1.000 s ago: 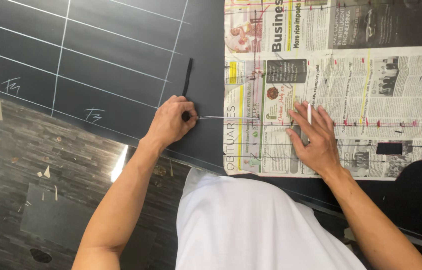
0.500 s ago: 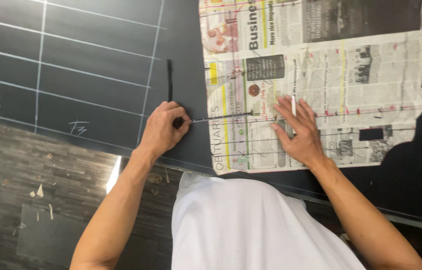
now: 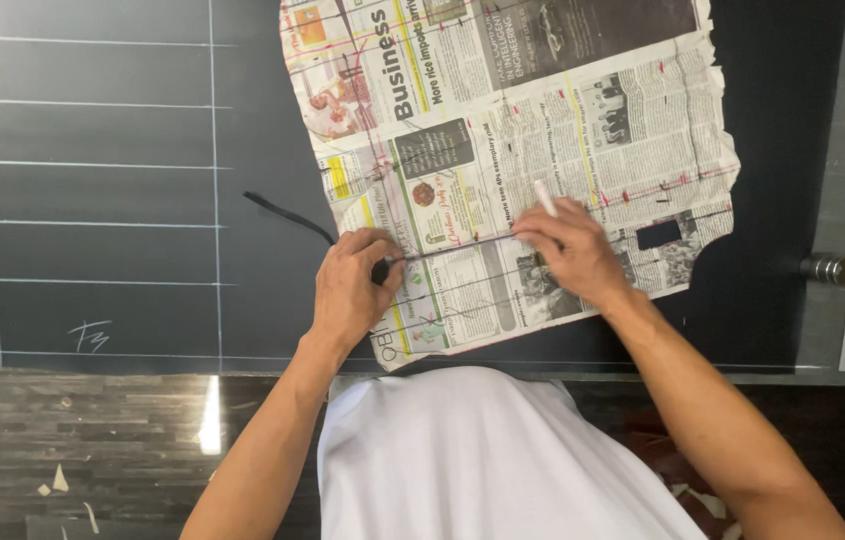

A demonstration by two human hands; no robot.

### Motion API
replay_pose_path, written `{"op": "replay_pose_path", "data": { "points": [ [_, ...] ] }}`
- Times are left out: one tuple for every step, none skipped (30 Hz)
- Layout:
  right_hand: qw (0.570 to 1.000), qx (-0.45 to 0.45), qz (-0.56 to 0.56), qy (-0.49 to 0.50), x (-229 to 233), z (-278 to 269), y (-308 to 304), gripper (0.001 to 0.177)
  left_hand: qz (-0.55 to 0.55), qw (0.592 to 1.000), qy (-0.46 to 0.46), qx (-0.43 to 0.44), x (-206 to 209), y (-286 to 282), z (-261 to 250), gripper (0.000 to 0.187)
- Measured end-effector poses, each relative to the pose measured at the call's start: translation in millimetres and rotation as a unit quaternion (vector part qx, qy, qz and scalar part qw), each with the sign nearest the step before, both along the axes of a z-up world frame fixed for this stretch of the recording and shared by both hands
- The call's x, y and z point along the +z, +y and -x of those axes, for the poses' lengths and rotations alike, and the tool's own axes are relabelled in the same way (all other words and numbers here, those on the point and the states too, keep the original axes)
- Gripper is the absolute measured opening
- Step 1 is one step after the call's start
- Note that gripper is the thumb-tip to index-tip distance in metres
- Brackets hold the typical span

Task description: The person measures and marks a large black sheet on a work table using a flexible measuring tape and a white chalk marker. They place a newspaper over part of the sheet, measure and mark it, then remove the newspaper. They continue measuring and marking the black sheet with the tape and a long white straightedge, drawing straight lines across the surface.

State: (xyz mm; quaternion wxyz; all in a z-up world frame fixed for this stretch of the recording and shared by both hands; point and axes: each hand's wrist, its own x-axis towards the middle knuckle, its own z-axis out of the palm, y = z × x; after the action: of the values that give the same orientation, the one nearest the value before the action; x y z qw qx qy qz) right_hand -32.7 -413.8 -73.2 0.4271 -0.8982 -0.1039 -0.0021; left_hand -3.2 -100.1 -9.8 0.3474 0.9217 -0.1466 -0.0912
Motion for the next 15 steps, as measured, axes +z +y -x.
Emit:
{"op": "replay_pose_path", "data": {
  "points": [
    [1.000,-0.014,0.003,-0.005,-0.7,0.3,-10.5,0.007,0.003,1.000,-0.008,-0.002,-0.5,-0.5,-1.1,0.015],
    [1.000,-0.022,0.003,-0.010,-2.1,-1.3,-20.0,0.006,0.003,1.000,-0.016,0.002,0.3,1.5,-0.6,0.017],
    [0.999,-0.049,0.010,-0.014,-1.3,-3.1,-35.1,0.007,0.000,1.000,-0.013,0.002,0.4,3.0,-1.2,0.017],
    [0.997,-0.074,0.015,-0.017,0.8,-3.5,-53.1,0.008,-0.004,1.000,-0.010,0.005,0.1,3.9,-1.2,0.016],
    [0.995,-0.095,0.024,-0.007,1.4,-1.7,-68.8,0.009,-0.009,1.000,-0.006,0.008,0.1,5.3,-0.5,0.016],
    [0.993,-0.116,0.036,0.000,1.1,-1.9,-86.2,0.011,-0.010,1.000,-0.014,0.008,-1.3,4.9,-0.7,0.015],
    [0.989,-0.147,0.019,0.004,-0.8,-0.1,-100.5,0.011,-0.011,1.000,-0.022,0.008,-2.7,4.3,-1.1,0.014],
    [0.984,-0.179,0.004,0.009,-1.2,2.5,-114.8,0.010,-0.011,1.000,-0.028,0.008,-3.4,3.4,-1.2,0.014],
    [0.982,-0.187,0.027,0.002,-1.0,2.4,-129.6,0.012,-0.009,0.999,-0.029,0.008,-4.0,2.8,-1.5,0.013],
    [0.979,-0.196,0.050,-0.003,-3.1,4.6,-139.3,0.014,-0.007,1.000,-0.029,0.007,-4.5,3.1,-0.4,0.013],
    [0.979,-0.191,0.065,-0.009,-6.4,7.1,-145.4,0.014,-0.006,1.000,-0.029,0.006,-4.7,3.6,1.4,0.012],
    [0.979,-0.188,0.081,-0.017,-8.3,8.2,-151.4,0.014,-0.012,0.999,-0.030,0.008,-5.2,3.3,1.4,0.012],
    [0.978,-0.185,0.097,-0.026,-10.7,8.3,-155.2,0.013,-0.019,0.999,-0.031,0.011,-5.6,3.1,1.1,0.012],
    [0.978,-0.181,0.102,-0.032,-12.9,8.1,-158.1,0.013,-0.024,0.999,-0.031,0.013,-6.4,2.1,0.8,0.012],
    [0.978,-0.177,0.106,-0.037,-15.1,7.8,-159.9,0.013,-0.021,0.999,-0.037,0.012,-7.2,1.9,0.3,0.012]
  ]
}}
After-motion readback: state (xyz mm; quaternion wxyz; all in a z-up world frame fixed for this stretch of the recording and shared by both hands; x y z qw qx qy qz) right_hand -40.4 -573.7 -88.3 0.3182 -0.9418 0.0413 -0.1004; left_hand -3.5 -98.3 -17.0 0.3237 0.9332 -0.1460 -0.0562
